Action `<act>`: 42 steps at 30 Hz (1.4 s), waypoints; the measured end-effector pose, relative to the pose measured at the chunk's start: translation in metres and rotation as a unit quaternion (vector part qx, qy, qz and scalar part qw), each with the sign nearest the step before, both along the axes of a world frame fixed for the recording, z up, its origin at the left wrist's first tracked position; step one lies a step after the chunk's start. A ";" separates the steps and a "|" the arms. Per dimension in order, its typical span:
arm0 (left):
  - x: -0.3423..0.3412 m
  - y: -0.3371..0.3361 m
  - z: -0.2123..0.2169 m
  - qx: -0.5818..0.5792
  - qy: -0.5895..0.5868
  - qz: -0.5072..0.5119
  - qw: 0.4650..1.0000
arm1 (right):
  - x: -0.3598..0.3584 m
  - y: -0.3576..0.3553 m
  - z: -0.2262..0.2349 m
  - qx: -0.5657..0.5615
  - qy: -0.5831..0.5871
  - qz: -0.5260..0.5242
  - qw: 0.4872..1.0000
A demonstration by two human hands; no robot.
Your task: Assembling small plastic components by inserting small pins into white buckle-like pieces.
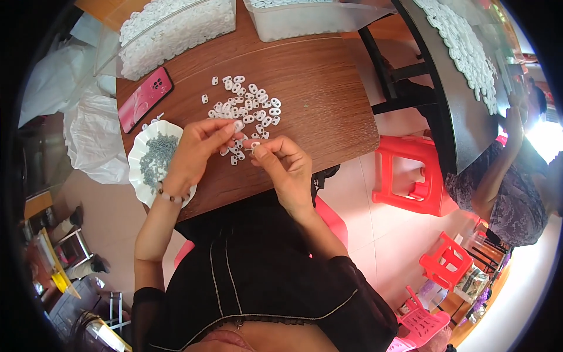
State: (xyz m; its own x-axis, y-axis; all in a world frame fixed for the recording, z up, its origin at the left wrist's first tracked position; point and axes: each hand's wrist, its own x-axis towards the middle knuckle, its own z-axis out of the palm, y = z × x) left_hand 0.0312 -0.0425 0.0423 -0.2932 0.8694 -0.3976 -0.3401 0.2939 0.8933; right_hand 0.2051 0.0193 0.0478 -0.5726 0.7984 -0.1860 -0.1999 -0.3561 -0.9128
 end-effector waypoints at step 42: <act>0.049 -0.054 -0.003 0.051 -0.290 0.155 0.943 | -0.008 -0.018 0.001 0.036 0.039 0.028 0.998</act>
